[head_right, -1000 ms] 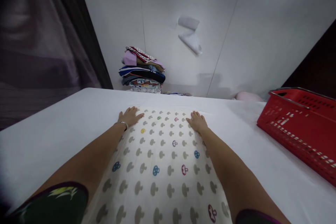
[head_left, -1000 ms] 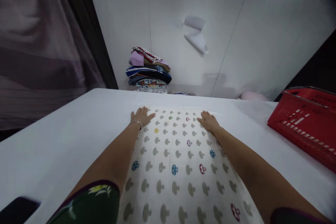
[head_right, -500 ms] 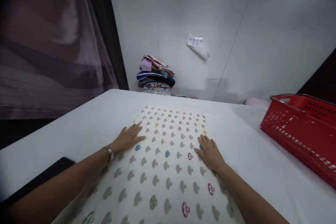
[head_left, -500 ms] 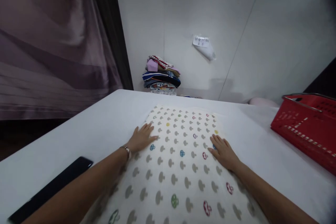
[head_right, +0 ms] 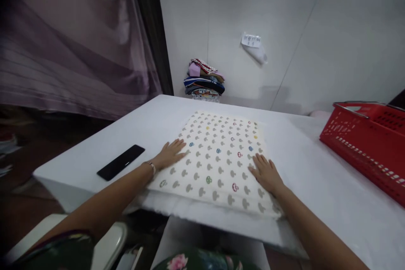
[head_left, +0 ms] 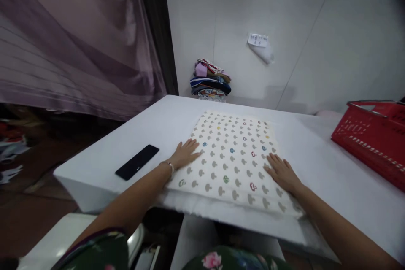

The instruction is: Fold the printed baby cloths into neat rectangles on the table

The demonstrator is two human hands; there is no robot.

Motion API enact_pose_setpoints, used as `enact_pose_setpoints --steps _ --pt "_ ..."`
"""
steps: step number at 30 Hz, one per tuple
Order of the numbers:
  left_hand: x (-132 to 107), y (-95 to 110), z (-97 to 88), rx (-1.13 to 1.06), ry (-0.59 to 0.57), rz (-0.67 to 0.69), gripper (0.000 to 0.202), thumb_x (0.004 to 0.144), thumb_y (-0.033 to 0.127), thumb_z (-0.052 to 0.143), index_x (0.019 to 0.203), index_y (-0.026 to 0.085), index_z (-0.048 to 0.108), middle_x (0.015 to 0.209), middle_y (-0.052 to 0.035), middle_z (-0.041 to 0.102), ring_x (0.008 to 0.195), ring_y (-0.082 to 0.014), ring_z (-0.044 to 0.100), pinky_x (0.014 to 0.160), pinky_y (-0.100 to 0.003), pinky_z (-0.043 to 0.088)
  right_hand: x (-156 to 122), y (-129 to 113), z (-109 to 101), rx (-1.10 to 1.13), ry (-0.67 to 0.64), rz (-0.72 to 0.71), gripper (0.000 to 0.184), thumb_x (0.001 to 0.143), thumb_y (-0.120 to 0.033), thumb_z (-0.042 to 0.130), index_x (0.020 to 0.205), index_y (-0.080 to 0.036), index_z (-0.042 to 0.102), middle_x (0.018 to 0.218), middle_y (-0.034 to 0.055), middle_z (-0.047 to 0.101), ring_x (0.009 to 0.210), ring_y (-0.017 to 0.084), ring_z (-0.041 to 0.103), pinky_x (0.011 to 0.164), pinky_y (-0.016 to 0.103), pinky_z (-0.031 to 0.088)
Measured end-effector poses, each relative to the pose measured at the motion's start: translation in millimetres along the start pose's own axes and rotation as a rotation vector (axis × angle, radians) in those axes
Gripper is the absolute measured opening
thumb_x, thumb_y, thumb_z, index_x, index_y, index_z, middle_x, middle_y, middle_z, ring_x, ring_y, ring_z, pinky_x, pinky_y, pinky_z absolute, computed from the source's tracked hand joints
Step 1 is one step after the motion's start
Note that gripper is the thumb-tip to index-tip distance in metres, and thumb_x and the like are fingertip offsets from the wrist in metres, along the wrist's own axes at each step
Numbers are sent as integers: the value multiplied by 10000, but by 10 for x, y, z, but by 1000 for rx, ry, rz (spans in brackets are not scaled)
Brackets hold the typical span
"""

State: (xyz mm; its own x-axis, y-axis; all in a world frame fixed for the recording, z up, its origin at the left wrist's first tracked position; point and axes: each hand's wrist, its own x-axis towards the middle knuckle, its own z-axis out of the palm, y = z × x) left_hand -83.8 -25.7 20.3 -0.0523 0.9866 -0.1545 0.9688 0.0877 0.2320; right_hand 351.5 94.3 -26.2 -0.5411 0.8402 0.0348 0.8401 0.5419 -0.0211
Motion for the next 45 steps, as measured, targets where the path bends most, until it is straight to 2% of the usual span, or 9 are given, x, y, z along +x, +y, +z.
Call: enact_pose_setpoints --steps 5,8,12,16,21,26,36,39,45 --pt "-206 13 -55 -119 84 -49 650 913 570 208 1457 220 271 1556 -46 128 1432 -236 53 1131 -501 38 -222 -47 -214 115 48 -4 593 944 -469 231 1422 -144 363 1502 102 286 1399 252 196 1122 502 206" --pt "-618 -100 -36 -198 236 -23 618 917 548 236 1408 199 375 1524 -57 259 1411 -224 176 1141 -462 120 -682 22 -255 265 176 -85 549 942 -473 283 1400 -195 405 1473 77 358 1369 235 288 1104 447 303" --pt "-1296 -238 155 -347 420 -19 533 872 558 384 1201 195 593 1286 -69 581 1193 -215 514 1037 -361 383 -1374 141 -142 302 222 -246 480 919 -429 402 1363 -255 454 1421 54 444 1306 253 404 1044 446 408" --pt "-1637 -227 359 -482 511 -84 350 871 439 449 1030 219 670 1062 -31 693 992 -183 628 907 -319 495 -1662 196 -88 211 253 -377 514 894 -357 459 1397 -265 408 1446 54 408 1301 271 409 1002 452 453" --pt "-1627 -194 424 -300 544 63 354 823 160 436 1105 203 645 1162 -56 646 1080 -181 578 971 -359 458 -1598 378 25 112 320 -472 559 884 -275 430 1436 -260 344 1453 71 394 1282 291 432 985 471 459" --pt "-1579 -190 347 -99 474 144 453 766 29 447 1160 170 619 1233 -97 596 1111 -203 545 973 -379 445 -1516 618 249 35 265 -498 525 864 -210 411 1388 -221 429 1401 104 462 1226 294 495 965 489 462" --pt "-1512 -339 310 5 478 239 407 831 129 469 1213 215 582 1310 -103 542 1176 -221 510 990 -394 431 -1366 414 -22 -49 372 -506 474 813 -123 390 1225 -216 604 1240 94 611 1059 253 617 873 425 517" --pt "-1452 -438 311 33 519 307 392 846 195 481 1228 227 565 1333 -88 527 1197 -217 501 990 -369 437 -1345 343 -30 -72 418 -482 500 800 -99 404 1256 -208 577 1214 102 627 1061 239 614 871 414 514" --pt "-1287 -573 362 76 561 406 522 769 115 457 1258 272 551 1357 -42 521 1216 -209 500 986 -327 449 -1350 214 -59 -59 458 -436 542 822 -70 393 1329 -226 501 1228 95 619 1111 213 586 930 410 483"
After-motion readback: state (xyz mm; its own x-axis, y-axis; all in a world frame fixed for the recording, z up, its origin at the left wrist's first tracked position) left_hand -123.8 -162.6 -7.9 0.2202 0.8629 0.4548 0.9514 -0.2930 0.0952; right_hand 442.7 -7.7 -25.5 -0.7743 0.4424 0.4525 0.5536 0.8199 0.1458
